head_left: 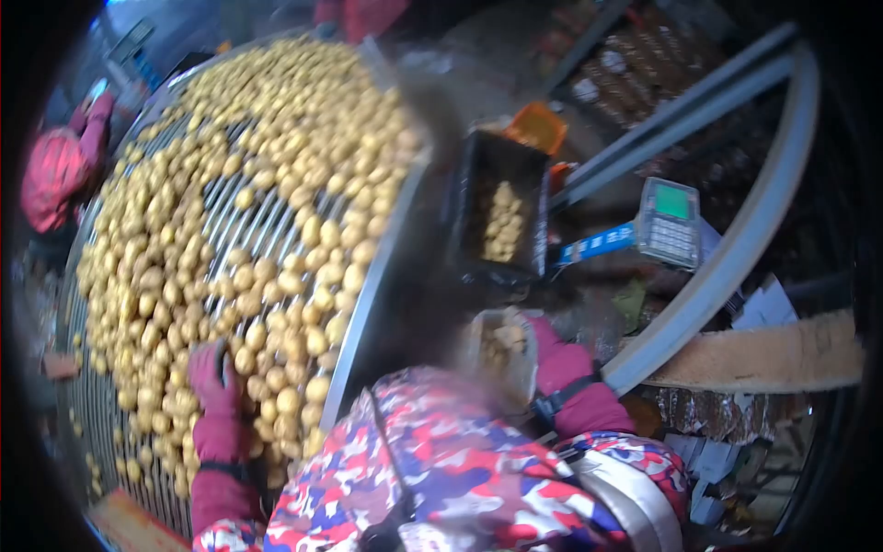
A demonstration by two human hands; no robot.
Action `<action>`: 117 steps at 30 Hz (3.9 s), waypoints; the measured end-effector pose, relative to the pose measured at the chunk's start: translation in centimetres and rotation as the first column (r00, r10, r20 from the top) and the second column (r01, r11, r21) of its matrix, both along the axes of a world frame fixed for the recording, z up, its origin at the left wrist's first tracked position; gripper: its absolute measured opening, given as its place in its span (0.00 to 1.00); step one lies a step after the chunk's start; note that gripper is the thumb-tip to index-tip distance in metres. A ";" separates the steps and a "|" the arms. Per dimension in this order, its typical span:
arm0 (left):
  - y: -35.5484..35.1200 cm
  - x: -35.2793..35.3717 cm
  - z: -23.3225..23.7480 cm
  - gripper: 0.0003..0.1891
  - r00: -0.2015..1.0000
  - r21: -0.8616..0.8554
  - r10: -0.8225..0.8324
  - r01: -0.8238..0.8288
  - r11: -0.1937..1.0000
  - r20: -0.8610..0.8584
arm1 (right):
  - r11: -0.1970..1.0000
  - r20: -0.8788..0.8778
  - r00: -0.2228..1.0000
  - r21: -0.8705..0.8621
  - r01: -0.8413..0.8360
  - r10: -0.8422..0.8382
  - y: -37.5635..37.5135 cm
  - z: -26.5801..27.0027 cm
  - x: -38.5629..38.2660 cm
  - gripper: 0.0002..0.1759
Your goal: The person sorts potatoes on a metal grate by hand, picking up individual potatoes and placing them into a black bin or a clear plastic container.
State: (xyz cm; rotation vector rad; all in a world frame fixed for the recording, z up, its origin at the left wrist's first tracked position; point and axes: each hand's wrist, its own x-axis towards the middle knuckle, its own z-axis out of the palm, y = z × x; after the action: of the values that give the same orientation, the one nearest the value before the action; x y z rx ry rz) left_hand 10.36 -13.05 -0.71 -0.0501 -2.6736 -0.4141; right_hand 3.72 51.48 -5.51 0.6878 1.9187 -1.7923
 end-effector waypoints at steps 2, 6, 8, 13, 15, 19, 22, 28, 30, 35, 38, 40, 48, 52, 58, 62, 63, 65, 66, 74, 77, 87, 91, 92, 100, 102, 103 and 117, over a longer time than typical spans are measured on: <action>-0.1 0.1 -0.1 0.17 1.000 0.037 0.003 -0.003 0.999 0.010 | 0.995 0.056 0.994 -0.020 -0.095 0.096 -0.3 -0.2 -0.6 0.15; -0.1 0.4 0.5 0.19 0.998 0.010 0.014 -0.014 1.000 0.062 | 0.953 0.164 0.939 -0.017 -0.303 0.302 -0.7 -0.7 -1.2 0.17; 0.1 0.4 0.7 0.19 0.998 0.003 0.011 -0.011 1.000 0.068 | 0.912 0.222 0.896 0.058 -0.407 0.385 0.0 -1.1 -0.9 0.19; 0.0 0.1 0.1 0.18 0.999 -0.010 0.017 -0.016 1.000 0.030 | 0.606 0.252 0.828 0.581 -0.543 0.501 0.4 -1.5 0.0 0.22; 0.7 0.0 1.1 0.17 0.999 -0.017 0.036 -0.036 0.999 0.021 | 0.650 -0.124 0.824 0.683 -0.333 0.553 -3.5 0.6 -2.3 0.23; 1.9 -0.1 2.2 0.17 0.993 0.029 0.103 -0.104 0.994 0.053 | 0.614 -0.576 0.285 0.787 -0.059 0.766 -17.3 8.7 -8.6 0.23; 1.7 0.0 2.2 0.18 0.994 0.039 0.097 -0.099 0.994 0.046 | 0.561 -0.572 0.047 0.781 -0.275 0.819 -26.4 8.8 -10.6 0.28; 1.3 0.1 2.1 0.20 0.991 0.059 0.121 -0.125 0.990 0.061 | 0.130 -0.190 -0.167 0.939 -0.318 0.968 -34.3 8.7 -12.8 0.38; 1.0 0.3 1.6 0.21 0.994 0.071 0.104 -0.106 0.992 0.040 | 0.007 -0.027 -0.063 0.954 -0.299 0.998 -33.2 9.0 -15.9 0.37; 1.1 0.0 1.9 0.20 0.995 0.094 0.102 -0.103 0.990 0.012 | 0.288 -0.236 0.276 0.943 -0.167 0.932 -30.2 8.3 -20.0 0.33; 1.4 -0.6 2.4 0.17 0.996 0.120 0.090 -0.086 0.989 -0.021 | 0.098 -0.058 0.277 0.986 -0.132 0.959 -28.9 6.1 -18.8 0.31; 1.4 -1.1 2.7 0.17 0.995 0.108 0.095 -0.090 0.990 -0.041 | 0.146 -0.146 0.266 0.989 0.019 0.953 -29.1 4.3 -19.2 0.30; 1.7 -1.2 3.0 0.17 0.993 0.137 0.118 -0.117 0.984 0.002 | 0.170 -0.145 0.294 0.984 -0.059 0.945 -29.3 5.5 -19.3 0.29; 2.1 -1.2 3.6 0.17 0.988 0.149 0.148 -0.151 0.977 0.036 | 0.162 -0.133 0.217 0.979 -0.122 0.967 -28.9 5.8 -20.1 0.28; 2.8 -1.6 3.1 0.20 0.965 0.111 0.254 -0.260 0.959 0.060 | 0.146 -0.122 0.113 0.962 -0.231 0.986 -27.9 5.6 -22.4 0.29; 3.8 -2.6 2.2 0.21 0.929 0.068 0.370 -0.370 0.927 0.021 | 0.074 -0.074 0.012 0.939 -0.335 0.997 -27.5 6.3 -23.9 0.29; 4.0 -2.9 2.1 0.21 0.919 0.060 0.392 -0.393 0.917 0.038 | 0.060 -0.066 0.003 0.884 -0.464 0.998 -28.2 7.7 -25.0 0.28; 4.5 -3.5 2.3 0.22 0.902 0.047 0.424 -0.428 0.902 0.080 | 0.022 -0.043 -0.012 0.718 -0.696 0.999 -29.6 9.7 -27.1 0.25; 4.9 -3.8 2.6 0.22 0.895 0.051 0.434 -0.441 0.896 0.103 | 0.136 -0.287 -0.141 0.760 -0.635 0.947 -30.1 8.5 -27.5 0.21; 5.0 -4.1 3.1 0.25 0.836 -0.035 0.511 -0.515 0.857 0.198 | 0.010 -0.384 -0.592 0.844 -0.536 0.708 -40.1 6.0 -25.1 0.15; 5.0 -4.1 2.6 0.25 0.821 -0.072 0.524 -0.523 0.849 0.225 | -0.030 -0.318 -0.586 0.862 -0.506 0.745 -41.8 2.8 -28.0 0.14; 6.7 -12.7 4.8 0.35 0.492 -0.281 0.675 -0.652 0.704 0.550 | 0.355 -0.462 -0.040 0.731 -0.582 0.886 -31.7 7.6 -33.4 0.19; 7.7 -19.2 6.1 0.35 0.490 0.023 0.528 -0.748 0.664 0.694 | 0.250 -0.370 -0.127 0.806 -0.537 0.920 -27.5 5.4 -28.9 0.24; 8.4 -20.2 6.9 0.35 0.629 0.492 0.255 -0.753 0.437 0.734 | 0.226 -0.345 -0.169 0.843 -0.488 0.923 -27.2 5.2 -28.4 0.25; 7.3 -23.9 7.4 0.14 0.960 0.035 0.222 -0.231 0.972 0.171 | 0.196 -0.336 -0.260 0.873 -0.446 0.905 -27.2 7.0 -28.2 0.27; 1.7 -22.9 5.2 0.16 0.782 -0.245 0.565 -0.512 0.823 0.264 | 0.201 -0.336 -0.245 0.870 -0.450 0.909 -26.9 6.4 -28.2 0.27; -1.7 -21.3 2.6 0.24 0.764 -0.404 0.634 -0.546 0.734 0.119 | 0.182 -0.316 -0.238 0.871 -0.456 0.918 -26.9 6.2 -28.1 0.27; 7.9 -23.8 5.9 0.37 0.864 0.582 -0.195 -0.132 0.802 0.464 | 0.189 -0.305 -0.264 0.902 -0.388 0.915 -26.5 5.0 -27.8 0.26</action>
State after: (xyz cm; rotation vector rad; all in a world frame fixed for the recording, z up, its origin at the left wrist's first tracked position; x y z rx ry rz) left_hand -13.43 -5.14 5.14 0.2392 -2.8883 -1.4537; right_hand -24.03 24.98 -0.49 -1.6963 2.4160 -0.5915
